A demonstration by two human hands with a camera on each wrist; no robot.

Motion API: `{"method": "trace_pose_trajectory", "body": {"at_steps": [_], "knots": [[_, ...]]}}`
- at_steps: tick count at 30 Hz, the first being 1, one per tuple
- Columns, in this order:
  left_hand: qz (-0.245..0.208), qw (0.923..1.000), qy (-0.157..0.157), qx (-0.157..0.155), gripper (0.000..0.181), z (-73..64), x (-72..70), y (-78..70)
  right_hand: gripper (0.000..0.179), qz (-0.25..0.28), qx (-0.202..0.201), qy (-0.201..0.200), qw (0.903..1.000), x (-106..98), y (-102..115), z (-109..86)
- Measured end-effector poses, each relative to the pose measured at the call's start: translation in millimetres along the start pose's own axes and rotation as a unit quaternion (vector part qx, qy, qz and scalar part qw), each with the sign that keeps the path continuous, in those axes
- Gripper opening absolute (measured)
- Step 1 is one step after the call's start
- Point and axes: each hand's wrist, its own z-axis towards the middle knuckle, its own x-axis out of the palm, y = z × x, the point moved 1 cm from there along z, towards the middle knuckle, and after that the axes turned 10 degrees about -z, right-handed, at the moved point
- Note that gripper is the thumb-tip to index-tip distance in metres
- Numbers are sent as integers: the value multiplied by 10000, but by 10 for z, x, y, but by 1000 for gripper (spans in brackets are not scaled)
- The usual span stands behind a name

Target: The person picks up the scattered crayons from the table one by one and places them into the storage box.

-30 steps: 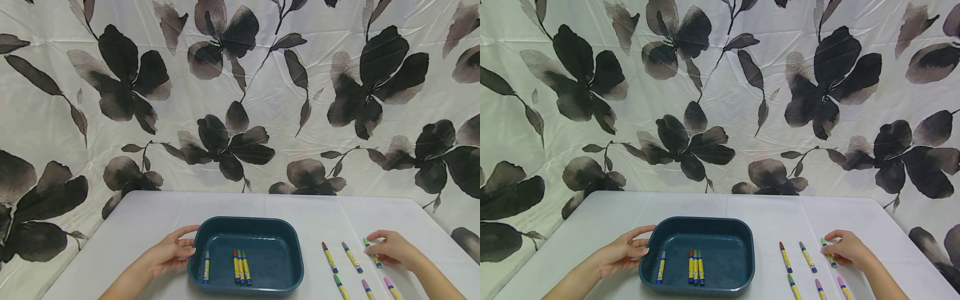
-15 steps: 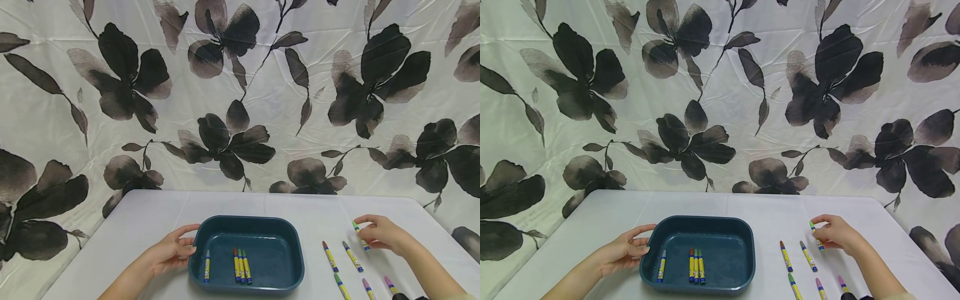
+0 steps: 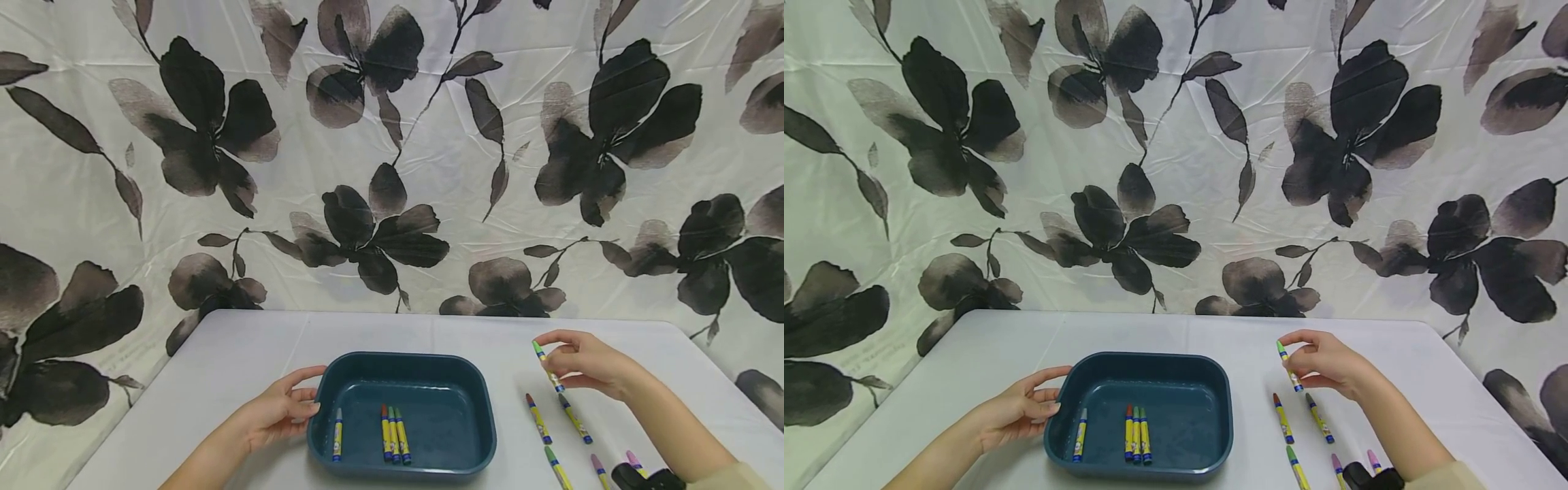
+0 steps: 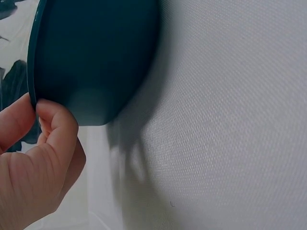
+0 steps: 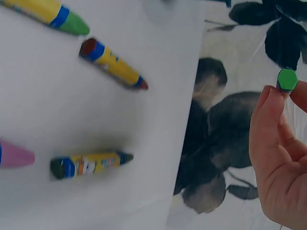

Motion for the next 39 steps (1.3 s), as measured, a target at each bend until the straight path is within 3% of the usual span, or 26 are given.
{"method": "trace_pose_trajectory", "body": {"at_steps": [6, 20, 39], "knots": [[-10, 10000, 0, -5, 72, -4, 0, -3, 57, 304, -108, 172, 9993, 151, 136, 62], [-60, 10000, 33, -44, 75, -3, 22, -13, 52, 468, -232, 283, 9982, 433, 378, 158], [-98, 9998, 130, -58, 75, 10, 0, -6, 47, 687, -153, 410, 9967, 993, 521, 429]]}}
